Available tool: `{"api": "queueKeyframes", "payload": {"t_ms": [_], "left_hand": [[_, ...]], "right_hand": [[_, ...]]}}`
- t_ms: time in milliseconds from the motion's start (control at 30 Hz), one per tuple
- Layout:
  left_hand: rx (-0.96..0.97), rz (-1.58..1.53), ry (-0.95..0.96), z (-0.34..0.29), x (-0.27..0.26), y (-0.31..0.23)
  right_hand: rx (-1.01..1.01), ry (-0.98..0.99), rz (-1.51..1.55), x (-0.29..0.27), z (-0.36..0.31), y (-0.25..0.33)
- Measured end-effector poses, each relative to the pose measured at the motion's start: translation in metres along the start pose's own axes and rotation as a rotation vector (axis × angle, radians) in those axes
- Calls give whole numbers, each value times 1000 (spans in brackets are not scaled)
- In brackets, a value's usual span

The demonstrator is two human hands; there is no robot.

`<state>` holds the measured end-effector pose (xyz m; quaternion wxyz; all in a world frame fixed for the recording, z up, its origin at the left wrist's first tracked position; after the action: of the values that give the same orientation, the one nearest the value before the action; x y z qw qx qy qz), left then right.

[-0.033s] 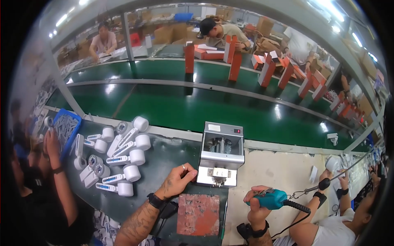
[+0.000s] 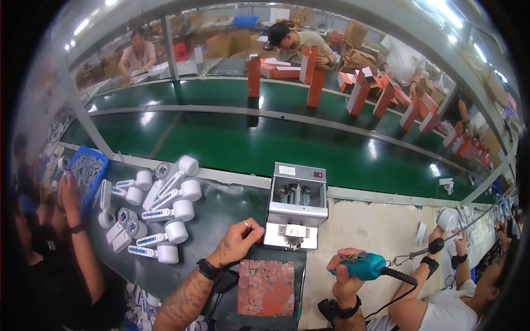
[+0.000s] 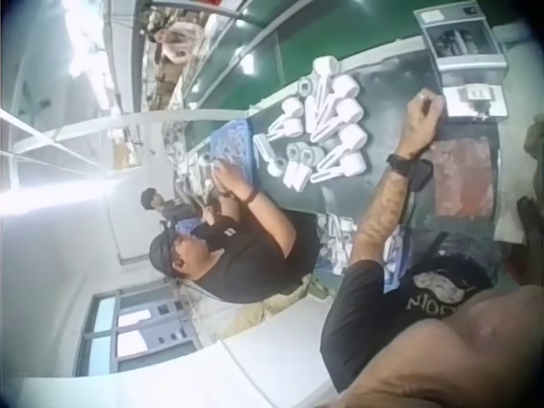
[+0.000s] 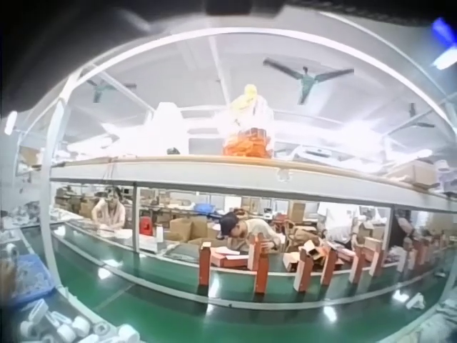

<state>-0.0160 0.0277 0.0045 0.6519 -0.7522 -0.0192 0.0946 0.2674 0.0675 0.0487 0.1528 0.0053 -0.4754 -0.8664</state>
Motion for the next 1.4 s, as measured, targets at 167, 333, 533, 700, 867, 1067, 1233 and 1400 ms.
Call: {"api": "queueKeyframes", "payload": {"t_ms": [167, 333, 533, 700, 867, 1067, 1233, 1400], "left_hand": [[-10, -55, 3, 1, 1, -3], [-23, -72, 25, 2, -1, -1], [-48, -61, 29, 0, -1, -7], [-45, -81, 14, 0, -1, 0], [-28, -80, 17, 0, 0, 1], [-13, -77, 13, 2, 0, 3], [-14, -80, 0, 2, 0, 3], [-24, -76, 10, 2, 0, -4]], "right_hand": [[-26, 11, -21, 1, 3, -1], [-25, 12, -12, -1, 2, -3], [-11, 13, -4, 0, 1, -4], [-20, 24, 15, -1, 1, -2], [53, -16, -48, 4, 1, 3], [45, -14, -45, 1, 1, 1], [37, -12, -43, 3, 1, 1], [52, -2, -41, 3, 2, 3]]}}
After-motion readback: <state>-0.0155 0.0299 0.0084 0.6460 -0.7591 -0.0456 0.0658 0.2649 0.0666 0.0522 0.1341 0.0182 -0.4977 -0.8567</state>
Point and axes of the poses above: each hand's wrist, its own z-axis towards the middle knuckle, its own x-axis out of the palm, y = z × x, the point moved 3 cm from there along z, towards the middle knuckle, and after that the axes turned 8 degrees about -x, right-handed, at the moved point
